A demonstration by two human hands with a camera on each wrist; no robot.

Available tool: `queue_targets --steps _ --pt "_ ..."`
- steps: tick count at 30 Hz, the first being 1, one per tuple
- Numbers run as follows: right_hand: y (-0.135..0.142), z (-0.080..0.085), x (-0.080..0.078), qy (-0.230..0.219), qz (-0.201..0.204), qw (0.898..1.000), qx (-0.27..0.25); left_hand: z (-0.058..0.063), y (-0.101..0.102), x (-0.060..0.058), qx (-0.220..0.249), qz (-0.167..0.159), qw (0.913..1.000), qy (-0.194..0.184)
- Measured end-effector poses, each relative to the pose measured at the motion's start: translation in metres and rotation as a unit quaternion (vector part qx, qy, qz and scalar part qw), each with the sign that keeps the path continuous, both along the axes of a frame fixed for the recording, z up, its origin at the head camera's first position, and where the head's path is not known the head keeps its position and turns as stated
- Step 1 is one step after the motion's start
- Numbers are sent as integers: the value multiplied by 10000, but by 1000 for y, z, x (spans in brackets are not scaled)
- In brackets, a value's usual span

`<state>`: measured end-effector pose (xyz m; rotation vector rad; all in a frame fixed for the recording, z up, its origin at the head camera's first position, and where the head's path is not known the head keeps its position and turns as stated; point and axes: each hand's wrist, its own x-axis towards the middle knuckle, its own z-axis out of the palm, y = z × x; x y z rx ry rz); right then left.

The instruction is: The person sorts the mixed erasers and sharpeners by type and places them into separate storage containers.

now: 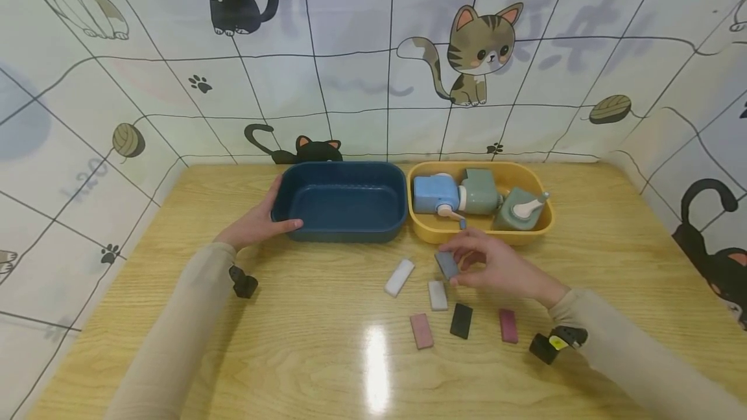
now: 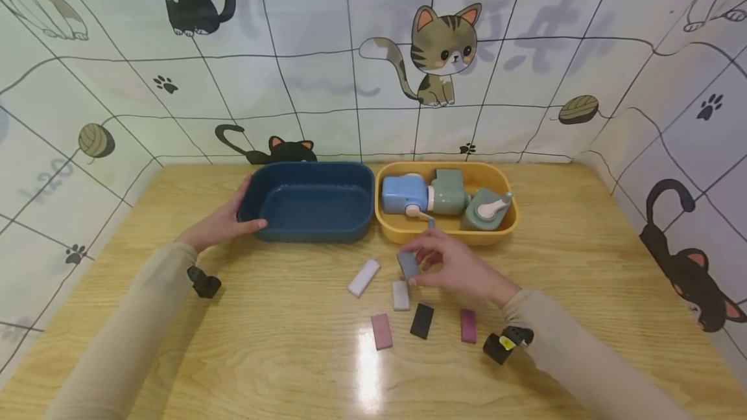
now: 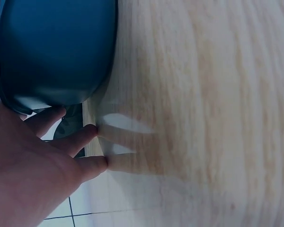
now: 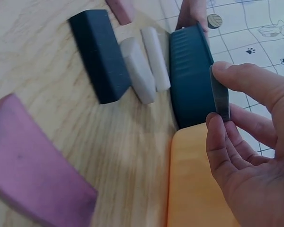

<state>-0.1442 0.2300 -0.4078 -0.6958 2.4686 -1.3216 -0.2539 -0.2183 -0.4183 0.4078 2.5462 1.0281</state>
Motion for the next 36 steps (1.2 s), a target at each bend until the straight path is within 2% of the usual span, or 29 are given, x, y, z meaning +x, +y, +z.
queue_targets --steps 10,24,30,36 --pt "-2 11 -6 305 -43 9995 -26 2 -1 0 71 -36 10000 -24" --pt "-5 26 -15 268 -124 9994 -201 0 0 -1 47 -25 10000 -15" --pt "-7 24 -17 210 -192 9995 -151 1 -1 -1 145 22 9998 -122" --pt "-12 21 -21 289 -159 9994 -123 1 -1 -1 140 1 9999 -56"
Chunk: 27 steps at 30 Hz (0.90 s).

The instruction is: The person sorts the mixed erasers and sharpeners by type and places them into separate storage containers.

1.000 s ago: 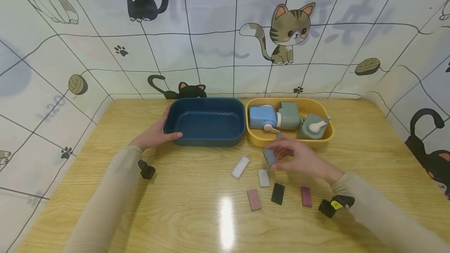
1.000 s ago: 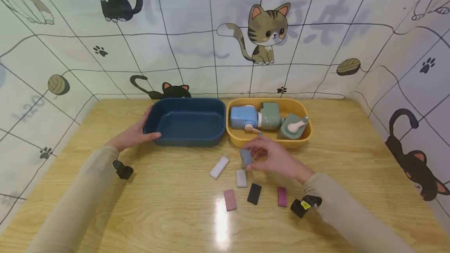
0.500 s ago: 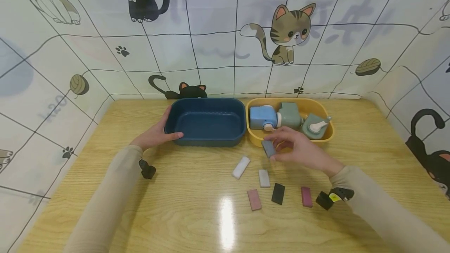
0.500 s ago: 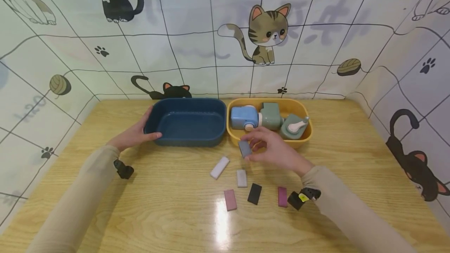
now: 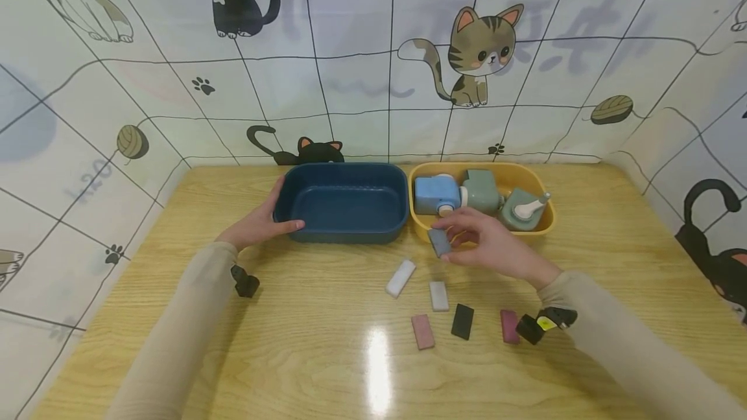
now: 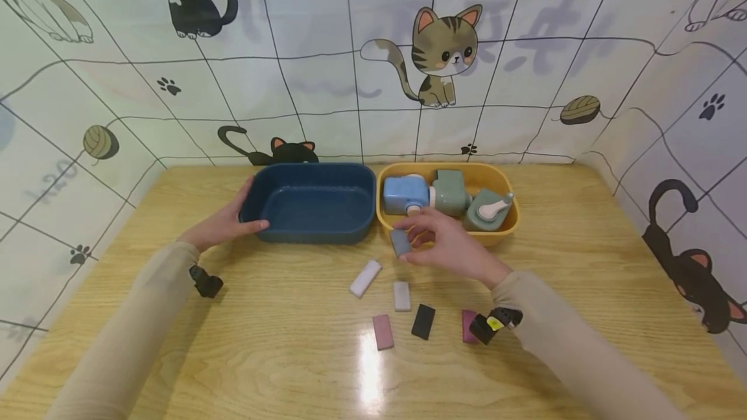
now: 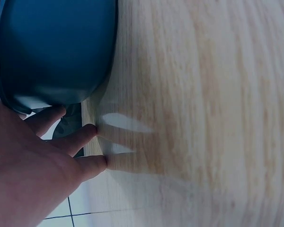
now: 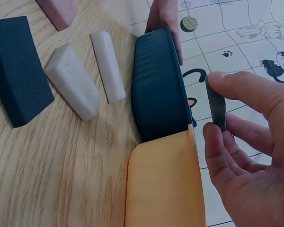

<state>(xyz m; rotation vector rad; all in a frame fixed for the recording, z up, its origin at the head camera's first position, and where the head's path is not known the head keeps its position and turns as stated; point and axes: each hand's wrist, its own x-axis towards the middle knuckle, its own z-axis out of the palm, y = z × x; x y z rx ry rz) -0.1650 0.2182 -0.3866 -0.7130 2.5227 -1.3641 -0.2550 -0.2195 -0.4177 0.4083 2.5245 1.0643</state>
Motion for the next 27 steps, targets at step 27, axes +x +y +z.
queue_targets --steps 27 --pt "-41 5 -14 162 322 9990 -262 -4 -1 -2 15 7 10000 2"
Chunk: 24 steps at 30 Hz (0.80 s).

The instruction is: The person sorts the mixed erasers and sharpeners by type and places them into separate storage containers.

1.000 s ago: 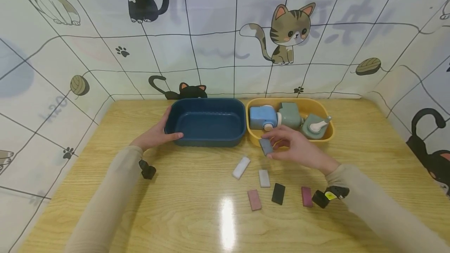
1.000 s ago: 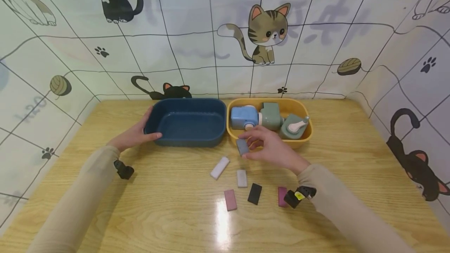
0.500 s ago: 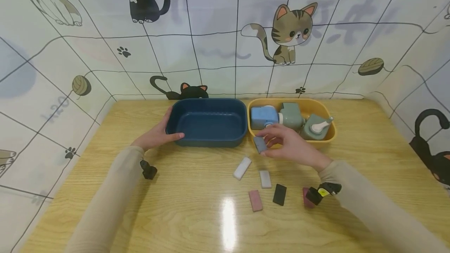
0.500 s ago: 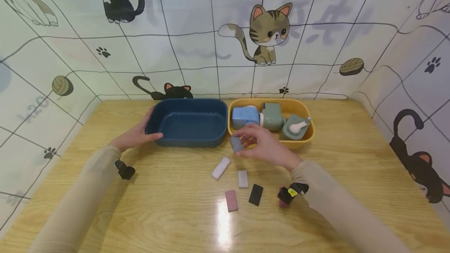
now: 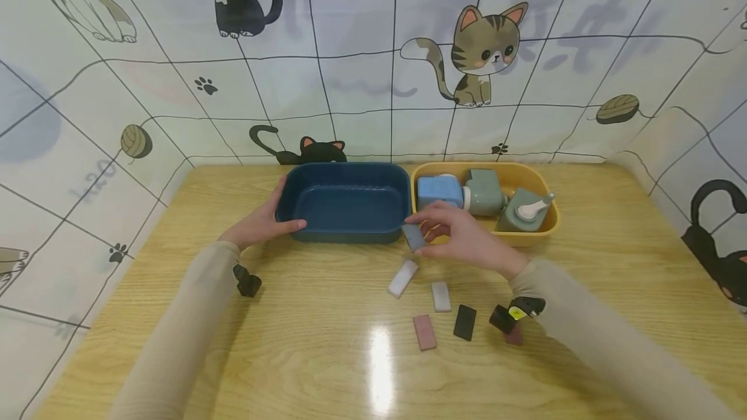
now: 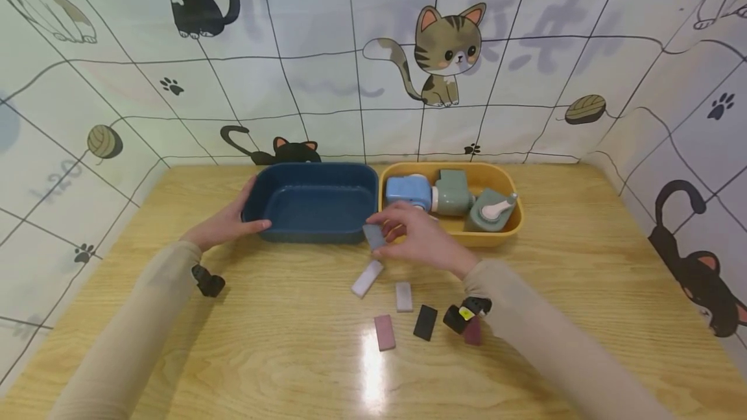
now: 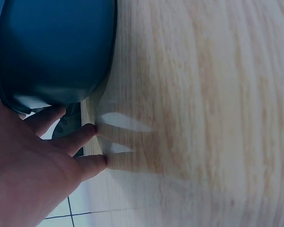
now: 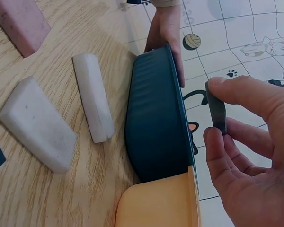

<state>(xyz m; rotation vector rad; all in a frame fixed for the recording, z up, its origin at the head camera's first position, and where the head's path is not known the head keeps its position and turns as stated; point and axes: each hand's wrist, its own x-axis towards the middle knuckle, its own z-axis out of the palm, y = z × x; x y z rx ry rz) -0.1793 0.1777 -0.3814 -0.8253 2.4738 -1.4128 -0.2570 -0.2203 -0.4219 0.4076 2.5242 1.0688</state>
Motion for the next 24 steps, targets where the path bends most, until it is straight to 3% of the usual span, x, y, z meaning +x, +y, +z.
queue_targets --steps 14,24 --pt "-20 8 -9 -173 97 9985 503 4 2 0 -117 29 9999 -44" --pt "-31 12 -13 -11 141 9980 608 3 1 2 -54 -6 10000 45"
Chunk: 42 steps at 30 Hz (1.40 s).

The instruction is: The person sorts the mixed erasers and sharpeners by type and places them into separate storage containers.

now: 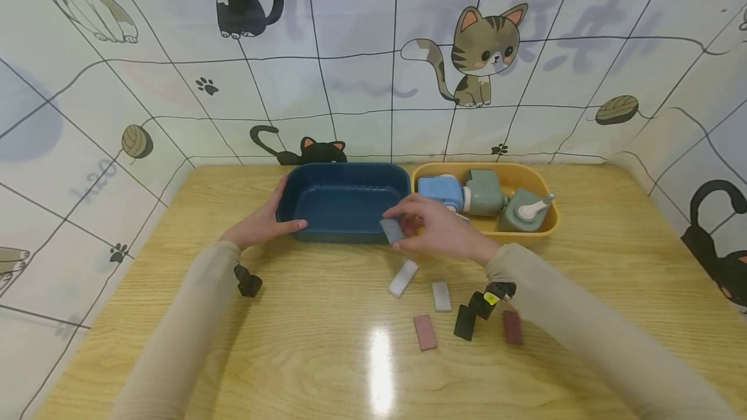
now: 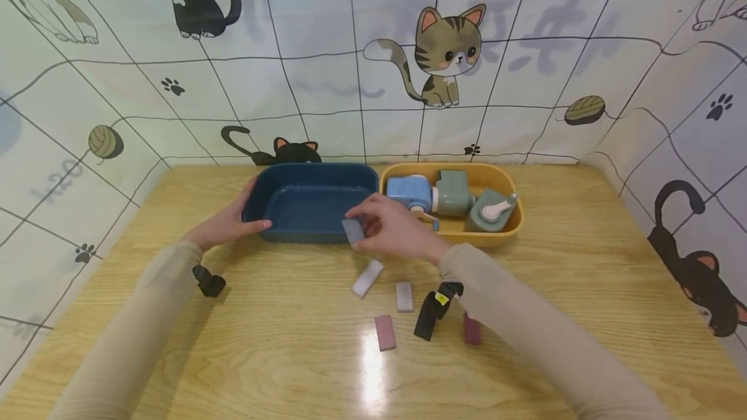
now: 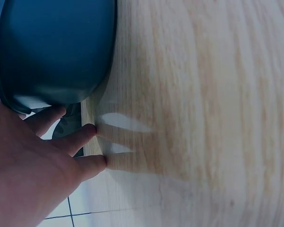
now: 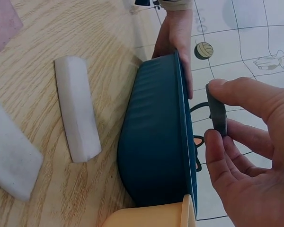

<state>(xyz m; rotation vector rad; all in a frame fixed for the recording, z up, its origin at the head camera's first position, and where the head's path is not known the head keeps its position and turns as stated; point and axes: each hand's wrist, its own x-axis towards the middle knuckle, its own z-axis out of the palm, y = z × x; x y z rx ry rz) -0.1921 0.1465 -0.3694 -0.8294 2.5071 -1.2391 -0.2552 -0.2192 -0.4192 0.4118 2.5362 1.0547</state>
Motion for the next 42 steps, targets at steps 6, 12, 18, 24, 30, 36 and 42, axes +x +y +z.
queue_targets --steps 6,12,18,24,30,36,42 --pt "-3 0 -5 -188 37 9998 -40 -2 -1 -1 2 0 10000 14" --pt "-7 -1 -14 -335 64 9994 -20 0 0 -1 -16 19 10000 6" --pt "-11 -1 -23 -463 98 9989 -14 0 0 -1 36 12 10000 -30" --pt "-16 1 -35 -678 6 9976 -116 -2 -1 -1 -13 28 10000 8" --pt "-22 5 -44 -815 -134 9964 176 -3 -1 -1 19 19 10000 -12" --pt "-26 8 -50 -949 -5 9948 356 -1 0 -1 39 11 10000 -54" --pt "-28 13 -59 -1117 198 9919 578 25 12 15 81 0 9998 -181"
